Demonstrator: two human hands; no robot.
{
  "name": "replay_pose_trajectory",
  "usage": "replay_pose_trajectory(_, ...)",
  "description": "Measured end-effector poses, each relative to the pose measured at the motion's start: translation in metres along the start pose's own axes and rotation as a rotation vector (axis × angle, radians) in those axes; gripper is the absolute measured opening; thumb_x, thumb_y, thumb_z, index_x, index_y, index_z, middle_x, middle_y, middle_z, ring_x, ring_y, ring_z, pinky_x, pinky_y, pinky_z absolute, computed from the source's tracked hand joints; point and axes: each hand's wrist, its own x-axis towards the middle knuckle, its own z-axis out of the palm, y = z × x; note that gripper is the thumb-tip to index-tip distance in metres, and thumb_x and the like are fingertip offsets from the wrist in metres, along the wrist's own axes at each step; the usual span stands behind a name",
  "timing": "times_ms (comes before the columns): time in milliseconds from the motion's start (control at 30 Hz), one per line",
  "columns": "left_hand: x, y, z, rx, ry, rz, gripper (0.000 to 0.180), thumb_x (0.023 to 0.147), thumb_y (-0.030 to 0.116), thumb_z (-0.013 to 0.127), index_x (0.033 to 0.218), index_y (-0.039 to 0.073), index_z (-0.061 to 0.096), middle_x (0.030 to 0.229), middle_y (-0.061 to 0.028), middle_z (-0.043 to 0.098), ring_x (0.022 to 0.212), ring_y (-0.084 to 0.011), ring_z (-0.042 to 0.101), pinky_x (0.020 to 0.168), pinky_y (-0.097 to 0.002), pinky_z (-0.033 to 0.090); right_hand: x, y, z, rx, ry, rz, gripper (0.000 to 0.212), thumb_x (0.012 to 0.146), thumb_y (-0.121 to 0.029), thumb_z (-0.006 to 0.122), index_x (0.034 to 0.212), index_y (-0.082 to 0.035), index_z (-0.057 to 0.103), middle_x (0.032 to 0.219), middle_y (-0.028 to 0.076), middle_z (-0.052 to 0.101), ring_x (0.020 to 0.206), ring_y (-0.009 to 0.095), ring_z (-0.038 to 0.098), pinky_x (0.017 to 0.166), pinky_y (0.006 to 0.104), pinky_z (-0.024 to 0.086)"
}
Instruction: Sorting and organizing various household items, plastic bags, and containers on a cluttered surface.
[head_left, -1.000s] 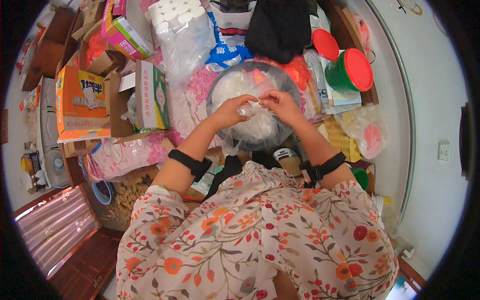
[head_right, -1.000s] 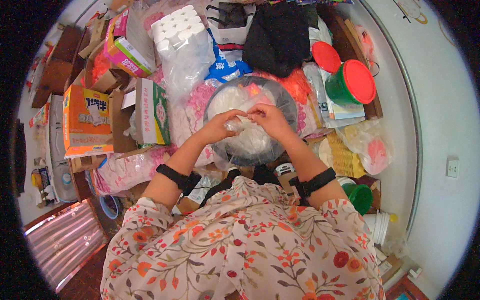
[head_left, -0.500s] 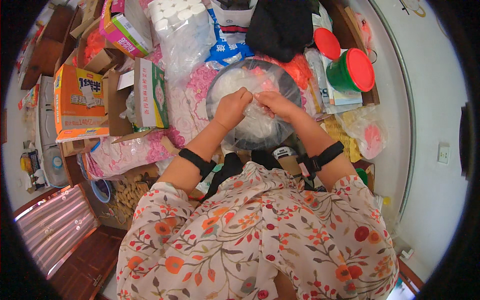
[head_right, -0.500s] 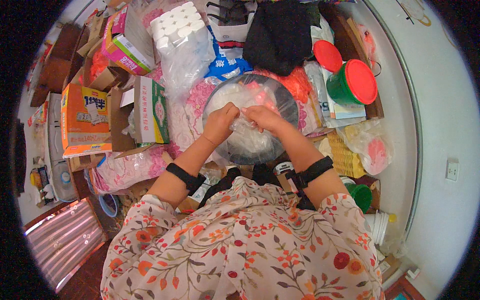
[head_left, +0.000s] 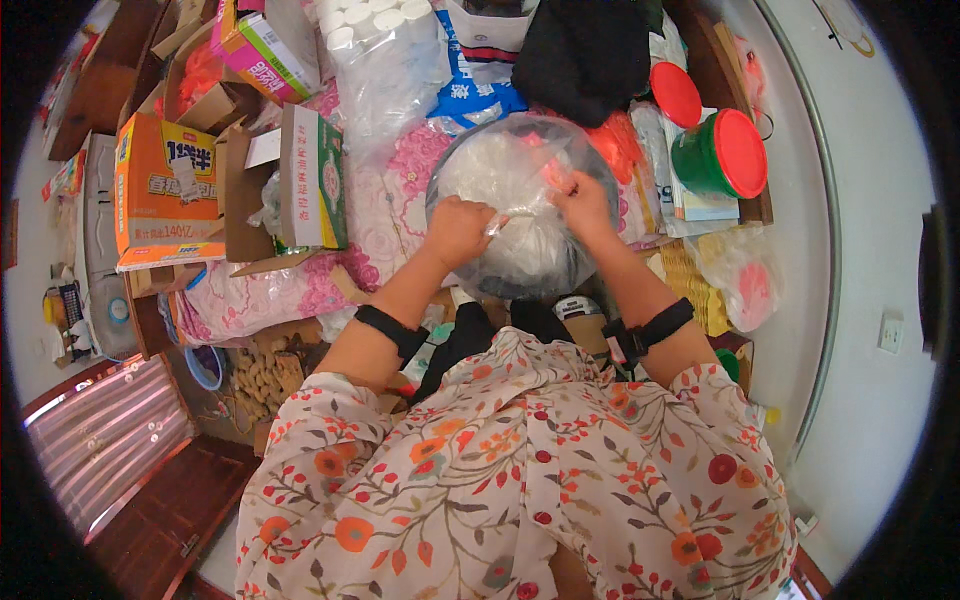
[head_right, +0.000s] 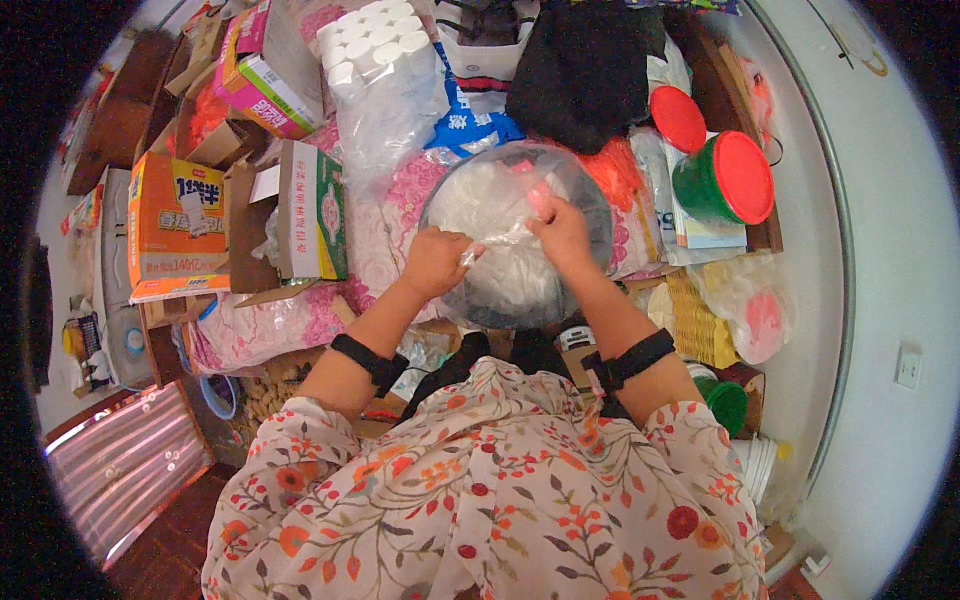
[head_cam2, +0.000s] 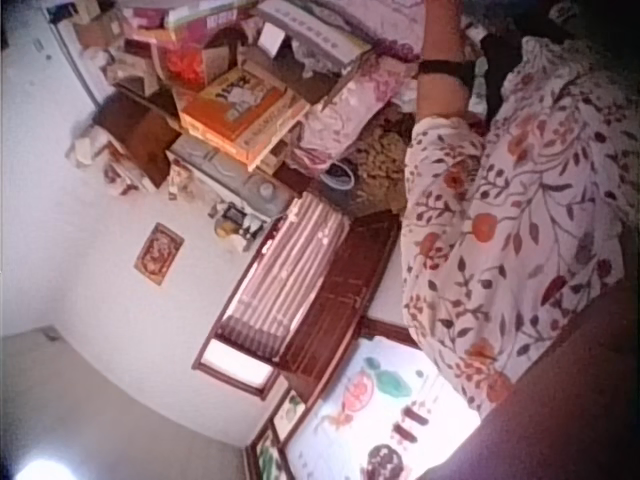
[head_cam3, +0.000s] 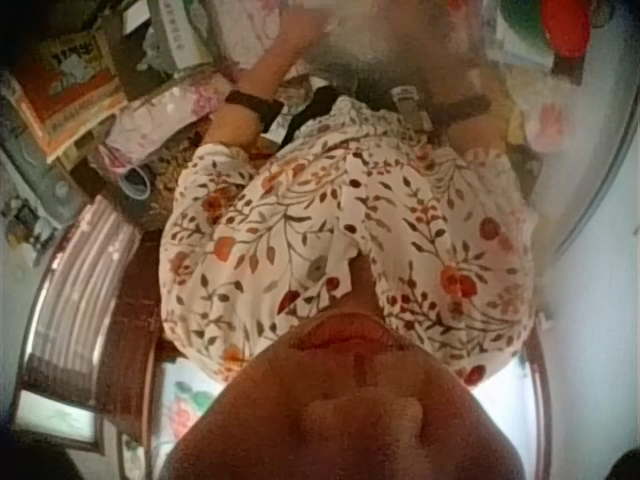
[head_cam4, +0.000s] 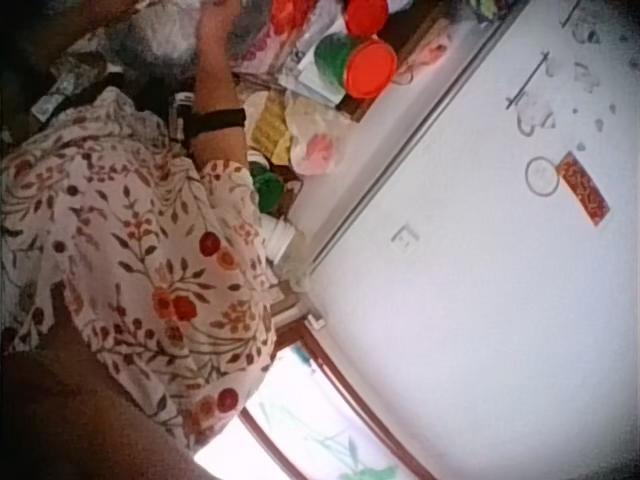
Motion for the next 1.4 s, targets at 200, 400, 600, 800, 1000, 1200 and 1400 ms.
replay_pose_trajectory(200,-0.018,-0.020,0.002,-0.117,-0.224,-0.128,0.035,0.087,0.036,0.046,0.072,0.009,0.061,0.070,-0.0139,0.061,0.065,-0.0339,0.058,0.058,-0.0435,0.043,0.008,0.063,-0.007,-0.068,0.095,0.143,0.024,0.064,-0.005,0.071,0.063,-0.002,0.047,0.058,0.006,0.053,0.059,0.015,0.055,0.054,0.0317,0.042)
replay_pose_trajectory(400,-0.045,-0.043,0.023,-0.139,-0.263,-0.272,0.043,0.087,0.042,0.043,0.069,0.007,0.060,0.064,-0.0172,0.058,0.062,-0.0381,0.055,0.057,-0.0448,0.043,0.023,0.074,-0.014,0.084,0.077,0.398,0.018,0.063,-0.008,0.070,0.063,-0.003,0.053,0.057,0.009,0.058,0.049,0.018,0.056,0.048,0.0319,0.043)
replay_pose_trajectory(600,-0.065,-0.059,0.035,-0.238,-0.369,-0.372,0.046,0.087,0.045,0.043,0.071,0.007,0.062,0.063,-0.0152,0.059,0.062,-0.0354,0.057,0.058,-0.0434,0.045,0.034,0.141,-0.027,-0.118,0.121,0.345,0.017,0.062,-0.005,0.070,0.059,-0.002,0.054,0.055,0.009,0.058,0.044,0.015,0.054,0.042,0.0282,0.042)
replay_pose_trajectory(800,-0.072,-0.066,0.045,-0.258,-0.452,-0.482,0.039,0.086,0.046,0.044,0.083,0.014,0.066,0.075,-0.0153,0.062,0.074,-0.0358,0.058,0.064,-0.0452,0.045,0.029,0.144,-0.030,0.038,0.117,0.492,0.018,0.060,-0.004,0.072,0.059,-0.002,0.054,0.054,0.008,0.058,0.043,0.015,0.053,0.041,0.0283,0.042)
replay_pose_trajectory(1000,-0.069,-0.075,0.050,-0.276,-0.499,-0.544,0.040,0.085,0.048,0.046,0.081,0.013,0.065,0.074,-0.0135,0.062,0.073,-0.0347,0.059,0.064,-0.0433,0.046,0.029,0.150,-0.028,0.026,0.117,0.534,0.026,0.065,0.003,0.069,0.058,-0.005,0.046,0.057,0.005,0.053,0.044,0.012,0.047,0.037,0.0259,0.034)
replay_pose_trajectory(1200,-0.024,-0.054,0.025,-0.396,-0.144,-0.405,0.034,0.086,0.034,0.049,0.078,0.004,0.064,0.073,-0.0144,0.062,0.074,-0.0306,0.059,0.067,-0.0383,0.045,0.038,0.117,-0.011,-0.169,0.075,0.048,0.012,0.080,-0.010,0.059,0.080,-0.009,0.047,0.071,0.006,0.052,0.064,0.012,0.052,0.056,0.0301,0.043)
replay_pose_trajectory(1400,0.025,-0.035,0.029,-1.204,-0.345,-0.661,0.035,0.085,0.028,0.052,0.062,0.002,0.056,0.064,-0.0058,0.055,0.075,-0.0192,0.057,0.073,-0.0286,0.043,0.040,0.079,0.024,0.772,0.071,0.383,0.014,0.088,-0.010,0.049,0.095,-0.011,0.038,0.073,0.006,0.049,0.056,0.016,0.046,0.056,0.0336,0.042)
